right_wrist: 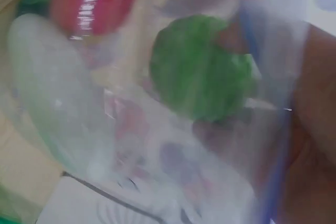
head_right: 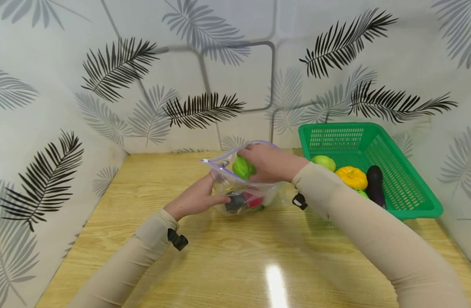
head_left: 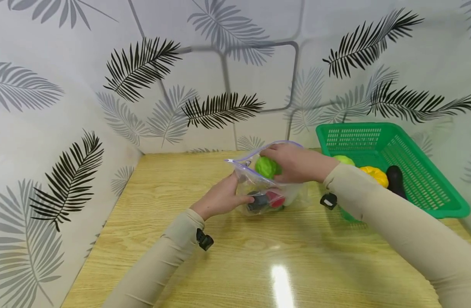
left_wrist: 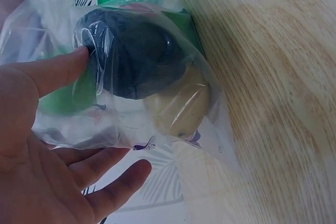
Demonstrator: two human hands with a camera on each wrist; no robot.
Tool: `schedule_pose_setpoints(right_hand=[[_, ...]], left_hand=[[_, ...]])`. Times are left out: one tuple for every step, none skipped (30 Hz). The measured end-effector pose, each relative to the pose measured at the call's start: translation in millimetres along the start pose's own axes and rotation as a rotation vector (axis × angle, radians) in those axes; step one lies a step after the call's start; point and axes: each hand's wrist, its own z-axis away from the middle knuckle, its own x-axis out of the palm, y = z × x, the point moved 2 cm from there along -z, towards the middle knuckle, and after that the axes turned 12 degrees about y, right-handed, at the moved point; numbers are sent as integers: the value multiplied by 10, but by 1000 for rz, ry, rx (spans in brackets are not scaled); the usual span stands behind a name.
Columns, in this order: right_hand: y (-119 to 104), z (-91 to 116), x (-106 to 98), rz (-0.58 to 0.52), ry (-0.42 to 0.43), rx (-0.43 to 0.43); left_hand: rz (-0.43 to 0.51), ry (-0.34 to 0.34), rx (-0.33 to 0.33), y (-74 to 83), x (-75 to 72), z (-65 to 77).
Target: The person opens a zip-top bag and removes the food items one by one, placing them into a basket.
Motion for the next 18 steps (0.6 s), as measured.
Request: schedule_pose_setpoints(right_hand=[[-4, 24, -73, -40, 7, 29], [1, 57, -151, -75, 17, 59], [11, 96, -230, -109, 22, 91], [35, 148, -313, -134, 32, 123], [68, 205, -389, -159, 50, 146], [105, 270, -464, -185, 68, 168], [153, 340, -525, -218, 93, 185], [209, 418, -577, -244, 121, 197], [267, 496, -617, -274, 149, 213], [332, 578, -648, -301, 173, 230], [404, 661, -668, -331, 193, 251], [472, 745, -684, -355, 205, 279], [544, 829, -695, -369, 215, 307], [619, 912, -705, -362, 213, 337], [697, 991, -712, -347, 209, 367], [777, 1064, -715, -318, 199, 396], [851, 1132, -715, -283, 181, 425], [920, 1195, -710, -240, 155, 450]], left_hand=[[0, -5, -10, -3, 2, 1], [-1, -8, -21, -5, 3, 2], [-5, -9, -28, -6, 1, 5], [-9, -10, -35, -2, 4, 1], [-16, -11, -44, 3, 5, 0], [-23, -12, -52, 5, 6, -3], [-29, -13, -59, 8, 7, -4], [-38, -15, -69, 10, 7, -2], [-44, -17, -75, 13, 8, -1], [-47, -19, -79, 13, 10, -1], [-50, -21, -82, 12, 12, 0], [-48, -21, -83, 7, 17, -2], [-49, -20, -83, 6, 20, 0], [-50, -17, -84, 3, 24, 2], [-52, -13, -84, 2, 27, 2], [-55, -12, -89, 2, 28, 4], [-58, -9, -92, 0, 29, 6], [-58, -8, -94, -2, 32, 7]])
